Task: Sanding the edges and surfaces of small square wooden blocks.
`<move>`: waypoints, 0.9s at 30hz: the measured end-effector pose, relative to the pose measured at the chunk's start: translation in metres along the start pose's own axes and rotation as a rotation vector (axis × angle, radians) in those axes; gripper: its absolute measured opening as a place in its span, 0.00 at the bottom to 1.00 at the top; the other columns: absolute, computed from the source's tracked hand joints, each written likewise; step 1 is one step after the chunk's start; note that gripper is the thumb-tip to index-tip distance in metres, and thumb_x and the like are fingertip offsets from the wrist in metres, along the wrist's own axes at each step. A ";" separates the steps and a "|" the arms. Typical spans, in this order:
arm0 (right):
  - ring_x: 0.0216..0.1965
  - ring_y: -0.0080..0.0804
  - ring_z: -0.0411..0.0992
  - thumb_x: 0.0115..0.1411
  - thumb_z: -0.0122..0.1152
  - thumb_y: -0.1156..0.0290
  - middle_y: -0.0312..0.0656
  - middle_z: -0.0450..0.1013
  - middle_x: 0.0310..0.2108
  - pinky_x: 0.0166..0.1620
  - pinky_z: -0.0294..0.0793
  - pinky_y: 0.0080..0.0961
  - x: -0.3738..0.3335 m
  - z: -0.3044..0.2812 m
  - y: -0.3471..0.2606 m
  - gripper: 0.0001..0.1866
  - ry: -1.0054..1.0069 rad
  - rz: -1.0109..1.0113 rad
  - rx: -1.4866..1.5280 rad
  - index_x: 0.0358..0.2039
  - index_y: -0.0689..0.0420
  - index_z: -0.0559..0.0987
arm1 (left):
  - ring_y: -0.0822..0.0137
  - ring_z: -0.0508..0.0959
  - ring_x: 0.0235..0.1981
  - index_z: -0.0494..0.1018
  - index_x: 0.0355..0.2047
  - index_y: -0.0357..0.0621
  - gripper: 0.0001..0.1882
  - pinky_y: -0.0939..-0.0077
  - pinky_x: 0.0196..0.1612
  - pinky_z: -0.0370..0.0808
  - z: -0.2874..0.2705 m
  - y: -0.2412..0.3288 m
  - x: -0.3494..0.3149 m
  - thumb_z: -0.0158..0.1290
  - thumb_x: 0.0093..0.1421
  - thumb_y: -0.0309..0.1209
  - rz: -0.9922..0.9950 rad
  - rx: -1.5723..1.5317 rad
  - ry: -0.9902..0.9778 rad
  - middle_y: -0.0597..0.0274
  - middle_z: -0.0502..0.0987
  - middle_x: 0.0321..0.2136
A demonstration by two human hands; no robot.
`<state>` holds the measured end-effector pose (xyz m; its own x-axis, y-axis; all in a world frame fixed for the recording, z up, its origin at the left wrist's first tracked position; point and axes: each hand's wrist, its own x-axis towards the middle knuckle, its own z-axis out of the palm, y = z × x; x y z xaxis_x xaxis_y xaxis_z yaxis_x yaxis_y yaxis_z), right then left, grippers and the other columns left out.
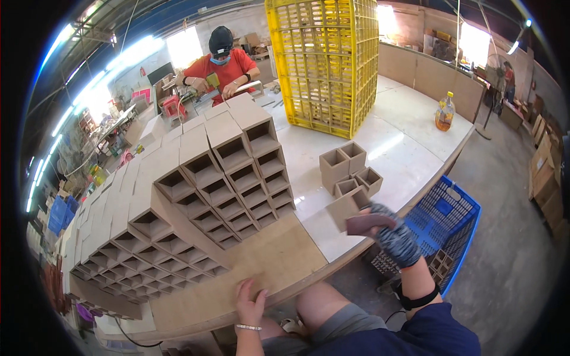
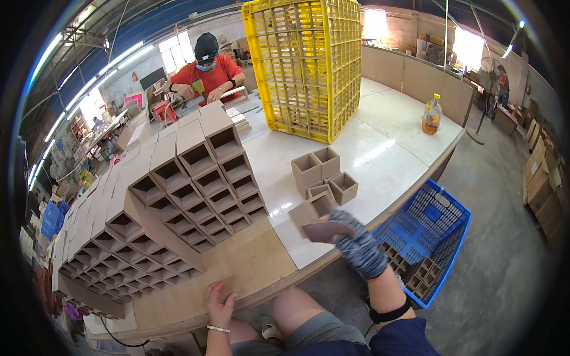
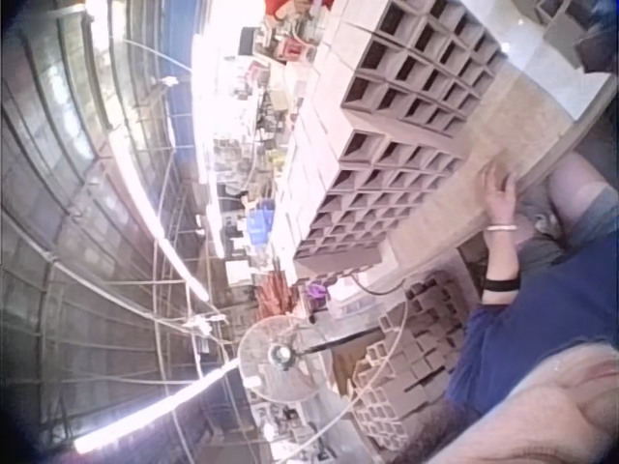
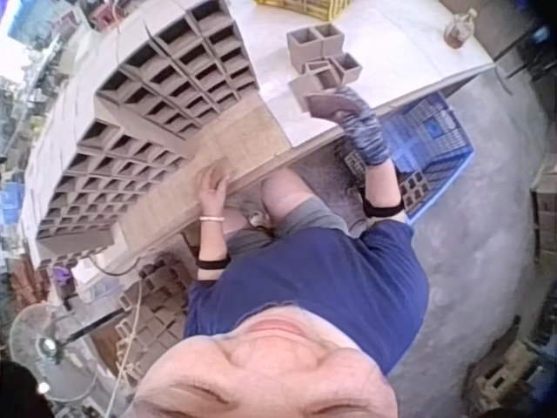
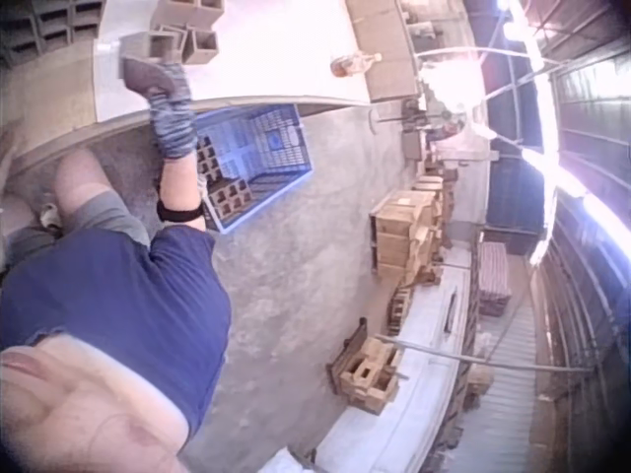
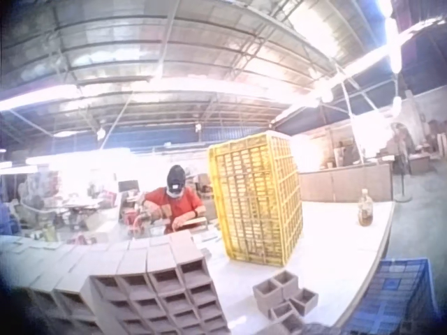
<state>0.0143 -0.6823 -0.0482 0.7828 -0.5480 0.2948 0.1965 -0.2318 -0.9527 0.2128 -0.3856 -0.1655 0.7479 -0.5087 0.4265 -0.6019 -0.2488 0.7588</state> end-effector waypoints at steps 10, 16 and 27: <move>0.47 0.41 0.66 0.45 0.47 0.83 0.48 0.68 0.45 0.51 0.64 0.28 0.075 -0.099 0.004 0.24 0.086 0.006 -0.867 0.47 0.58 0.69 | 0.60 0.70 0.40 0.70 0.34 0.38 0.16 0.71 0.45 0.67 -0.005 0.003 -0.001 0.57 0.42 0.22 0.019 0.029 0.009 0.55 0.70 0.37; 0.46 0.44 0.66 0.50 0.45 0.73 0.52 0.68 0.43 0.50 0.65 0.29 0.101 -0.088 0.000 0.21 -0.037 0.306 -0.944 0.48 0.55 0.69 | 0.59 0.70 0.41 0.70 0.32 0.37 0.14 0.71 0.46 0.67 -0.006 0.005 -0.001 0.57 0.42 0.23 0.008 0.031 0.018 0.55 0.71 0.37; 0.46 0.46 0.67 0.51 0.48 0.66 0.55 0.68 0.43 0.49 0.65 0.31 0.113 -0.108 0.032 0.21 -0.055 0.298 -0.939 0.46 0.59 0.68 | 0.58 0.70 0.41 0.70 0.31 0.37 0.13 0.71 0.45 0.67 -0.005 0.007 -0.001 0.56 0.42 0.22 0.017 0.059 0.022 0.54 0.71 0.36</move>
<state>0.0454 -0.8387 -0.0371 0.7551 -0.6551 0.0261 -0.5432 -0.6473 -0.5347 0.2097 -0.3827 -0.1581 0.7433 -0.4948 0.4502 -0.6294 -0.2893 0.7213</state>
